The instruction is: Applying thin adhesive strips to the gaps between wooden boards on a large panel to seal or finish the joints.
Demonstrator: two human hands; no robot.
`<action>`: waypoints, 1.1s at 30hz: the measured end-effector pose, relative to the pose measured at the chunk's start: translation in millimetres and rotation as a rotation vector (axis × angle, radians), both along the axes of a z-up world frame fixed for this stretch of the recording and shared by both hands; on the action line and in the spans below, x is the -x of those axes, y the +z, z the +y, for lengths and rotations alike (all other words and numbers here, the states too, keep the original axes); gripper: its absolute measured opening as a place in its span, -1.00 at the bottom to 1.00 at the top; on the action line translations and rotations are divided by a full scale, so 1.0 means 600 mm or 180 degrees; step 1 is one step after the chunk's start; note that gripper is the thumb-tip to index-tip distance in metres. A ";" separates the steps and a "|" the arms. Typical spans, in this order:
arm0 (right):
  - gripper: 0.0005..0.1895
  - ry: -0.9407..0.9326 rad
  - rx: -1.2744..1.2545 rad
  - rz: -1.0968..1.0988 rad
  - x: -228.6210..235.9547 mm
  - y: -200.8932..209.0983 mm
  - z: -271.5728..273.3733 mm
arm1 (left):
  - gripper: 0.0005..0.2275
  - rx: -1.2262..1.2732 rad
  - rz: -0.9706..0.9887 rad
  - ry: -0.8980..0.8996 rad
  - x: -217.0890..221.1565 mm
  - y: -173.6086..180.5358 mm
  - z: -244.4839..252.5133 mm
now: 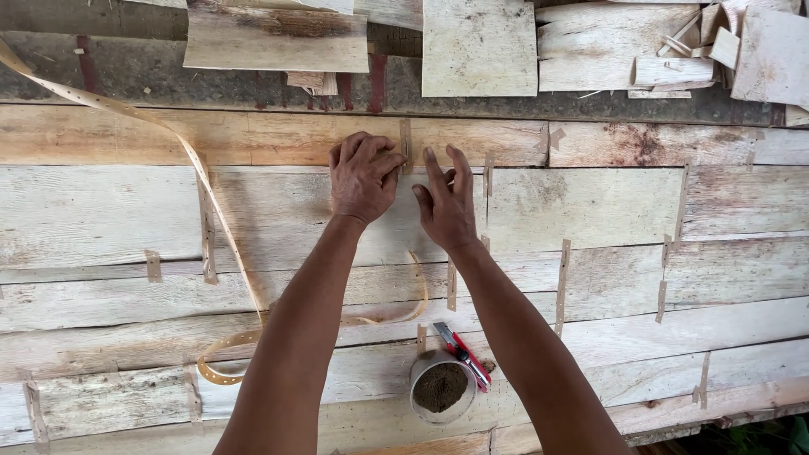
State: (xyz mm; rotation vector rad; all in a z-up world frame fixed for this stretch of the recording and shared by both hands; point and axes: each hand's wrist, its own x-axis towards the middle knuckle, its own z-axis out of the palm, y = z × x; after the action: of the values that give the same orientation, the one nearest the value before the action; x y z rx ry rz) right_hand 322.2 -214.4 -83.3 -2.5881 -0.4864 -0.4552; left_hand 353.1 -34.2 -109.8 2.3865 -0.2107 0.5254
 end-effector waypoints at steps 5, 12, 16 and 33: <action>-0.47 0.0063 -0.0036 0.0027 0.033 0.001 0.020 | -0.84 -0.0070 0.0251 -0.0044 0.001 0.004 0.002; -0.15 -0.1275 -0.0493 0.1753 0.052 0.022 0.135 | -0.73 0.0121 0.0381 -0.0522 0.001 -0.001 0.017; -0.18 -0.1379 -0.1271 0.1893 0.048 0.002 0.155 | -0.75 -0.0044 0.0271 -0.0571 -0.001 -0.017 0.018; -0.45 -0.0705 -0.1199 0.0484 0.048 -0.024 0.031 | -0.62 -0.0039 0.0166 -0.0594 0.005 -0.019 0.015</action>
State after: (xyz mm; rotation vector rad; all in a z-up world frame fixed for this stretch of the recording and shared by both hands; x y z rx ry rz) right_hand 293.5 -195.9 -97.4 -2.2932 -0.0518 -0.3770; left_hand 350.2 -25.2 -121.0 2.3591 -0.4094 0.3749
